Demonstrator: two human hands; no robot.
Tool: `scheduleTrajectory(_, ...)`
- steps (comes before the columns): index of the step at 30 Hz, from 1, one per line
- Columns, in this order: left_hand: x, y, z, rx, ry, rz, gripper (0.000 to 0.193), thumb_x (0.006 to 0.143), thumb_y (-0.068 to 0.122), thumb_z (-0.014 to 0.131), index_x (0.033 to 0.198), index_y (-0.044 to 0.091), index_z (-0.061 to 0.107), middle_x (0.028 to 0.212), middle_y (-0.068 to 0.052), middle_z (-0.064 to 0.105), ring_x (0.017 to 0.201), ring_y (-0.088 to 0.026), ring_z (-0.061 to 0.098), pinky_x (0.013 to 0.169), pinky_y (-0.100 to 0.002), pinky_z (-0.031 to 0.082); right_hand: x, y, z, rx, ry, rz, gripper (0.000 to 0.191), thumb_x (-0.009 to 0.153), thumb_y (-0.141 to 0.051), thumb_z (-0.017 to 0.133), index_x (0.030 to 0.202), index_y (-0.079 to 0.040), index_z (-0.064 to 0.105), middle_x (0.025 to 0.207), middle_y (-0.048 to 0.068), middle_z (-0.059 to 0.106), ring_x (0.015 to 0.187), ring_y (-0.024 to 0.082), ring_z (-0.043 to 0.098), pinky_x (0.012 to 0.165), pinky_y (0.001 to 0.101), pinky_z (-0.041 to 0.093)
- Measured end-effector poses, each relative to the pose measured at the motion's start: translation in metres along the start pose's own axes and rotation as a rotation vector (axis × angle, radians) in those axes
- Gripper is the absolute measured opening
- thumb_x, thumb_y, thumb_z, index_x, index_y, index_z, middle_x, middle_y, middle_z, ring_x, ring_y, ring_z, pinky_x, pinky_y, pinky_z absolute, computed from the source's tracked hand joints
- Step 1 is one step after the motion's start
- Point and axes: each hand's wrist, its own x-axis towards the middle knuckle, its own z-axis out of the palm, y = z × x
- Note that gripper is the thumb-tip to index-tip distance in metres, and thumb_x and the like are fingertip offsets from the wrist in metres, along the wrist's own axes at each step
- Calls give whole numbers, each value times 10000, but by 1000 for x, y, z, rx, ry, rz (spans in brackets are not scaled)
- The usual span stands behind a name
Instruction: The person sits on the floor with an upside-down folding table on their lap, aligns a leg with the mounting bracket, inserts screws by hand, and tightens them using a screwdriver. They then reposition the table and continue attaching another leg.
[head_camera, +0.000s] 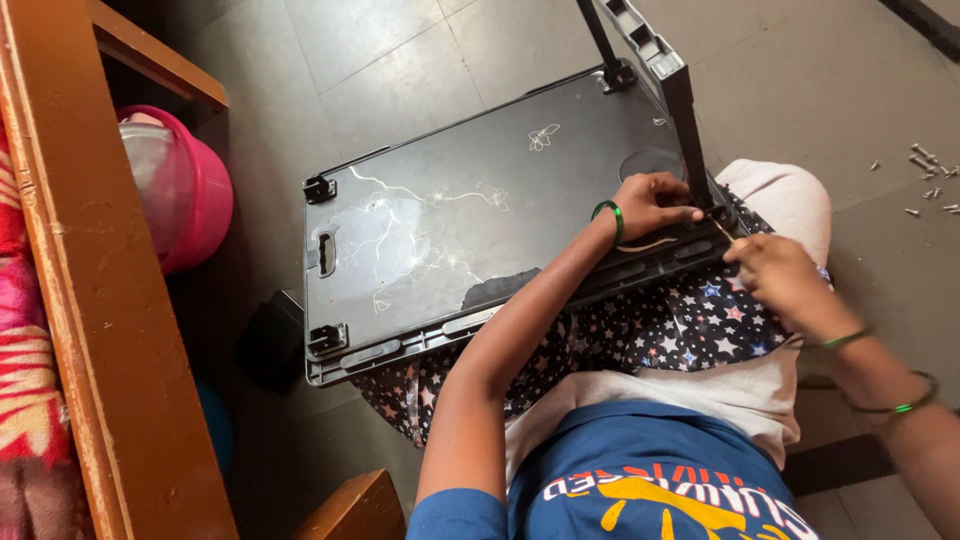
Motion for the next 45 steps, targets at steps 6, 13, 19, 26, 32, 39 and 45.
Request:
scheduleTrajectory(6,0,3,5,30,12,-27,522,712,324,926,1054,-27,747,938,-86,782,865,-131,730,810,-289,623,0,13,-1,269,-83,112,254,925,-203,671,1054,4,603,757,168,670,684,299,649,648,412,508)
scheduleTrajectory(13,-4,4,5,5,23,-57,543,698,314,928,1072,-38,750,976,-103,797,891,-142,752,841,-296,625,-50,-43,14,-470,366,-328,248,877,-141,720,1050,7,622,884,190,685,809,346,670,744,441,533)
scheduleTrajectory(19,-2,0,5,31,65,-111,517,676,289,928,1060,-22,775,967,-98,810,877,-146,777,835,-287,626,-69,-57,12,-787,477,-625,85,983,-78,684,1050,-29,694,936,124,709,844,286,691,748,399,553)
scheduleTrajectory(26,1,-7,8,-9,67,-77,432,700,243,916,1020,-9,772,925,-93,811,841,-139,767,793,-286,628,-50,-16,25,-742,517,-689,77,1070,-77,651,1131,-44,684,935,92,685,842,227,671,748,323,535)
scheduleTrajectory(32,0,-3,11,82,90,-40,419,712,253,911,1012,5,757,883,-62,784,803,-118,736,758,-280,614,-1,26,1,707,-16,203,207,1040,-189,641,1176,-64,547,809,47,644,537,56,459,440,211,324)
scheduleTrajectory(39,-2,-2,12,34,82,-22,405,728,250,902,999,-7,745,897,-80,789,829,-134,737,788,-290,613,-27,8,5,-29,260,-193,356,855,-80,725,1155,8,555,899,113,659,693,135,628,613,305,512)
scheduleTrajectory(45,-5,0,11,67,116,-102,400,699,248,909,984,3,770,902,-84,811,827,-155,780,780,-298,629,-60,-17,11,-733,555,-619,98,1007,-98,755,1052,-42,690,951,104,694,842,235,684,774,336,544)
